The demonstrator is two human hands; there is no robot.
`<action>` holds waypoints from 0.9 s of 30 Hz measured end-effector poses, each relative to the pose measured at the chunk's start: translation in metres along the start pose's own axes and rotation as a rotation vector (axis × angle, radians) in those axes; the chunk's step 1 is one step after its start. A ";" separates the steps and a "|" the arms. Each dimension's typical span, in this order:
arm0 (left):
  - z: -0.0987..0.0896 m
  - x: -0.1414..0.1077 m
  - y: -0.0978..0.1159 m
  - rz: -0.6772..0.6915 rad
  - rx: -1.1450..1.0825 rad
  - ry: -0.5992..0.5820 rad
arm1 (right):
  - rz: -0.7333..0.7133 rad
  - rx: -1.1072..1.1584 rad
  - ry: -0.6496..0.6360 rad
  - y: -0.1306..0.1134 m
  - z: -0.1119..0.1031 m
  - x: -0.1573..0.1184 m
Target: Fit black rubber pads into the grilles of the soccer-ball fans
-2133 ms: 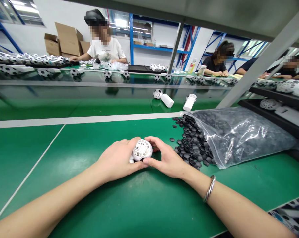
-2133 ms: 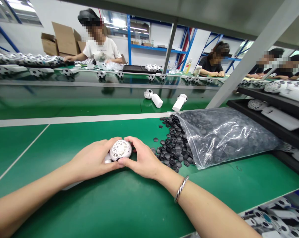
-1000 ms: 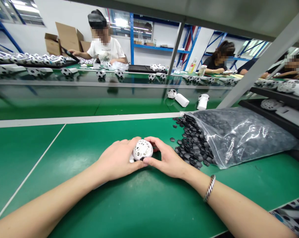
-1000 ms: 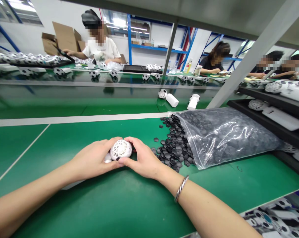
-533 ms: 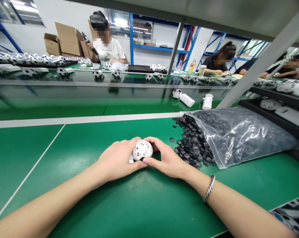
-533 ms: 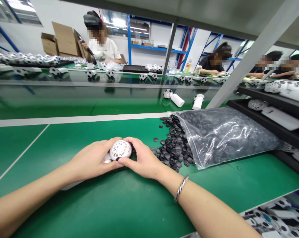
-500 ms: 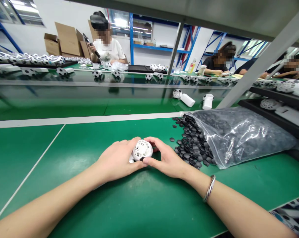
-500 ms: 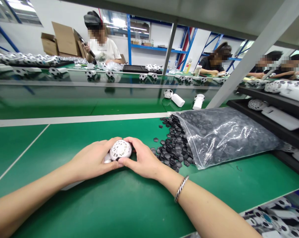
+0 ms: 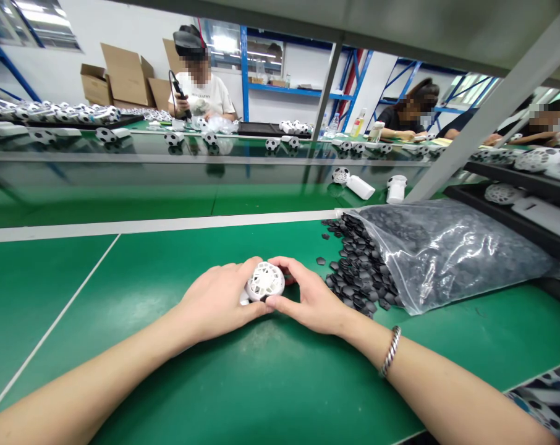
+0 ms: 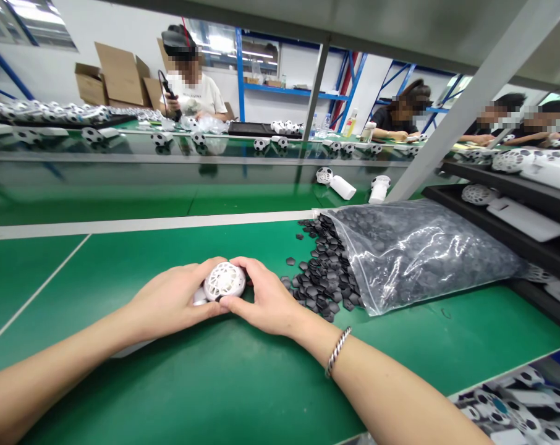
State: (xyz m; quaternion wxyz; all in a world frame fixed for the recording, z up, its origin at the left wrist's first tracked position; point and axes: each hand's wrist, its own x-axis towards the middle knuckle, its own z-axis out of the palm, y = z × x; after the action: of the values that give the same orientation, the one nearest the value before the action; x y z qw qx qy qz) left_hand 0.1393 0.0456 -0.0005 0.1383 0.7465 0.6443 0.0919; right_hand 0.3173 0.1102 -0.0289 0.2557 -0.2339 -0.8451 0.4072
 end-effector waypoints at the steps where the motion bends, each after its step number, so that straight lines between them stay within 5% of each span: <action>1: 0.000 0.000 0.000 -0.002 0.002 0.002 | 0.000 0.001 0.002 0.000 0.000 0.000; 24: -0.002 -0.002 0.002 0.013 -0.047 -0.007 | -0.023 0.008 -0.010 0.002 -0.005 0.002; 27: 0.000 -0.003 0.001 -0.002 -0.035 -0.005 | 0.021 -0.083 0.062 0.006 -0.012 0.005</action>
State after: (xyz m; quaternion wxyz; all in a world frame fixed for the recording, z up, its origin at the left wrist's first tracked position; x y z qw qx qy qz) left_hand 0.1398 0.0429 -0.0003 0.1531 0.7435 0.6430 0.1015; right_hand 0.3223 0.1230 -0.0257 0.2675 -0.2653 -0.8505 0.3670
